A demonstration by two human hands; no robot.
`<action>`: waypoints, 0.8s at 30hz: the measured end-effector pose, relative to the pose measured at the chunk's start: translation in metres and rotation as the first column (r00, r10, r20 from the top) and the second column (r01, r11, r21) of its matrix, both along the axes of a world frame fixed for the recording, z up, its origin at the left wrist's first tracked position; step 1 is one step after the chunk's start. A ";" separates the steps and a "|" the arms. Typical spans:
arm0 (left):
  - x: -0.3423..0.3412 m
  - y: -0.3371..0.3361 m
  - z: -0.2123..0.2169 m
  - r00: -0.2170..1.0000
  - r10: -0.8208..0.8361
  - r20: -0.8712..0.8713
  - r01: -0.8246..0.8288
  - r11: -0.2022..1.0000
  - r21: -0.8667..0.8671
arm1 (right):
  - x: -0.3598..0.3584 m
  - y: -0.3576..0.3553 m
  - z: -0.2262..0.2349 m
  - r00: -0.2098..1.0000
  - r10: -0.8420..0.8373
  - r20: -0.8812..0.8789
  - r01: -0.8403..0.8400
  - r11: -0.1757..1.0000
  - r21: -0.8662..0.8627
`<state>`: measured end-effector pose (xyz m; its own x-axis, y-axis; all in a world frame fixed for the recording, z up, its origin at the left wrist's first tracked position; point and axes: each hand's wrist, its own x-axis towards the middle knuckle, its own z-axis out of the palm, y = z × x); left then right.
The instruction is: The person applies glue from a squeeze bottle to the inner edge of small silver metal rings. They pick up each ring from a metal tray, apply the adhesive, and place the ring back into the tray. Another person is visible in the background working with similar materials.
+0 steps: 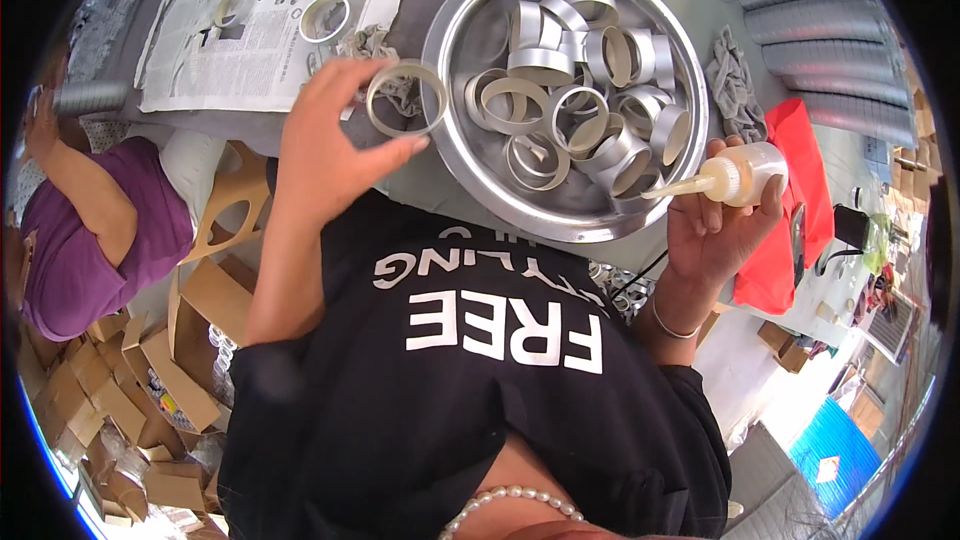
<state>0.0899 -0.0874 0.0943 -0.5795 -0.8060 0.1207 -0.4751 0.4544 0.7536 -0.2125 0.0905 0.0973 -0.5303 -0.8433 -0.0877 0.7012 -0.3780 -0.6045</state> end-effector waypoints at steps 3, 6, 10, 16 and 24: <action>0.024 0.023 -0.011 0.985 0.051 0.163 -0.041 0.997 -0.063 | 0.002 -0.002 0.000 1.000 0.026 0.001 -0.026 0.999 -0.024; 0.033 0.032 -0.007 0.949 0.138 0.283 -0.101 0.985 -0.140 | 0.006 -0.007 0.000 1.000 0.029 0.001 -0.029 0.999 -0.018; 0.020 0.039 -0.003 0.866 0.176 0.468 -0.032 0.953 -0.300 | 0.012 -0.012 0.002 0.997 0.065 0.035 -0.063 0.997 -0.046; -0.006 0.044 -0.021 0.930 -0.019 0.368 0.054 0.995 -0.083 | 0.013 -0.008 0.008 1.000 -0.002 -0.007 0.002 1.000 -0.012; -0.028 0.055 -0.046 0.945 -0.024 0.325 0.060 0.993 -0.102 | 0.007 -0.004 0.004 1.000 0.001 0.011 -0.001 1.000 -0.021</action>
